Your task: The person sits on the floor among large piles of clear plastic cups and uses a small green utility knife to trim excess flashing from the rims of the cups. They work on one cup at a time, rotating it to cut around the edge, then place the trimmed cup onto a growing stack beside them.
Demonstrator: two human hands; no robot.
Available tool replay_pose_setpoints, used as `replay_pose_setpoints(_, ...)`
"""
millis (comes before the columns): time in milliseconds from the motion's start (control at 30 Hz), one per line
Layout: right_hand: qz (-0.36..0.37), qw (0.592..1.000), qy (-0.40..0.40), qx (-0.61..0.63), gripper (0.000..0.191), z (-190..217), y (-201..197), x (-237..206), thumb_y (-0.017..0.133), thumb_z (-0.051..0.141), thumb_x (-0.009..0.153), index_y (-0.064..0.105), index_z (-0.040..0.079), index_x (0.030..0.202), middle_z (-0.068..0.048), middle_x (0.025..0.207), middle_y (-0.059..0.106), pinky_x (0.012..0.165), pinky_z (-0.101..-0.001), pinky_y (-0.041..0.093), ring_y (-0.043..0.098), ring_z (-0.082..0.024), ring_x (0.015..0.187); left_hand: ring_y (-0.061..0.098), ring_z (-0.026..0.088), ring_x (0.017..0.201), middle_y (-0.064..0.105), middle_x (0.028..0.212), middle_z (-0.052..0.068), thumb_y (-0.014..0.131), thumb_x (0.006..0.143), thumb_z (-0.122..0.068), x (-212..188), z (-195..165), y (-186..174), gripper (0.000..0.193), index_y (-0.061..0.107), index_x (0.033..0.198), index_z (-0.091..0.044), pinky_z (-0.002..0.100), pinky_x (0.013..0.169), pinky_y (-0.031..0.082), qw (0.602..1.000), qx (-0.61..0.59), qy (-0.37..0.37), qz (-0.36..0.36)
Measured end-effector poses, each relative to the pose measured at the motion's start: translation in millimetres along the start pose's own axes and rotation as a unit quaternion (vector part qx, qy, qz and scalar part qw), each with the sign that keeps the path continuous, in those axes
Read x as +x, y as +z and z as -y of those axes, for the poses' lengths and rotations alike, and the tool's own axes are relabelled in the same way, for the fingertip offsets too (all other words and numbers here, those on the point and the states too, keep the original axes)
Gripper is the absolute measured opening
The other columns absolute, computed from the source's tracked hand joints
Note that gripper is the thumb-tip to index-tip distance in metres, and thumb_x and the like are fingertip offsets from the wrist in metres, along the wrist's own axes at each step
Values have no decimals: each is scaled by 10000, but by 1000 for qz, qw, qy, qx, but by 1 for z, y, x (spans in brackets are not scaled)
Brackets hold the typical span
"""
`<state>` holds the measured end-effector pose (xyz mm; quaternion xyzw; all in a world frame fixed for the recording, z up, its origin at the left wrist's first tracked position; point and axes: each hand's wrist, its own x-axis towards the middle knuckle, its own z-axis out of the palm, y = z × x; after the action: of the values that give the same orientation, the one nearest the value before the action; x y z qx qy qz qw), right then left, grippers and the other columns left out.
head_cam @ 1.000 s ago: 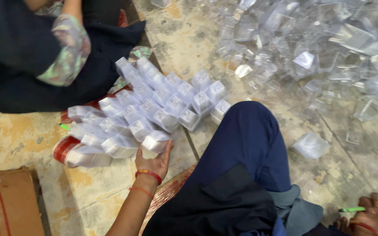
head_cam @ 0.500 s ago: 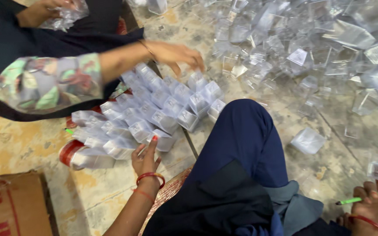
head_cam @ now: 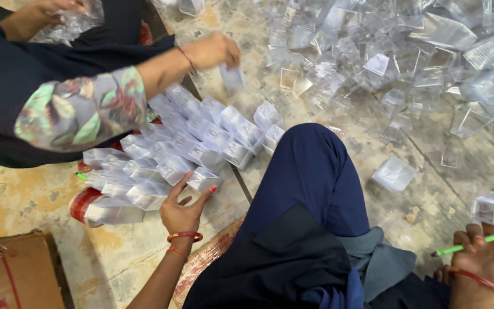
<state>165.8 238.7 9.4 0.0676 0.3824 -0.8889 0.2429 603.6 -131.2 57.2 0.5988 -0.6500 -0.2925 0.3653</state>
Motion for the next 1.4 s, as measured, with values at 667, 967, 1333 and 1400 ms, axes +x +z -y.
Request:
replay_pose_setpoints(667, 32, 999, -14, -7, 351, 4, -20, 6, 550, 457, 1164, 607, 110, 1176, 13, 782, 436, 606, -252, 342, 468, -128, 676, 725, 338, 925, 752, 1028, 110, 865, 653, -409, 34, -73, -21, 664, 642, 1245, -209, 470, 779, 570, 884, 401, 124, 203)
replay_pose_setpoints(967, -1, 995, -32, -93, 346, 11, 12, -8, 578, 495, 1085, 603, 152, 1123, 35, 896, 548, 606, -237, 320, 449, -104, 702, 721, 361, 916, 735, 1066, 122, 832, 647, -358, 30, -88, -20, 646, 643, 1241, -188, 482, 785, 577, 882, 405, 134, 201)
replay_pose_setpoints(1333, -21, 995, -25, -96, 360, 16, 3, 6, 595, 486, 1081, 601, 129, 1131, 5, 867, 497, 594, -268, 334, 459, -127, 670, 719, 364, 932, 728, 1057, 148, 796, 648, -286, 36, -88, -12, 549, 693, 1170, -149, 467, 843, 579, 875, 407, 134, 223)
replay_pose_setpoints(1400, -36, 993, -26, -113, 334, 20, 14, 8, 582, 477, 1057, 589, 147, 1109, 3, 947, 555, 566, -271, 344, 465, -134, 666, 719, 356, 950, 732, 1058, 141, 795, 654, -295, 35, -94, -11, 554, 689, 1181, -160, 471, 855, 575, 872, 408, 139, 231)
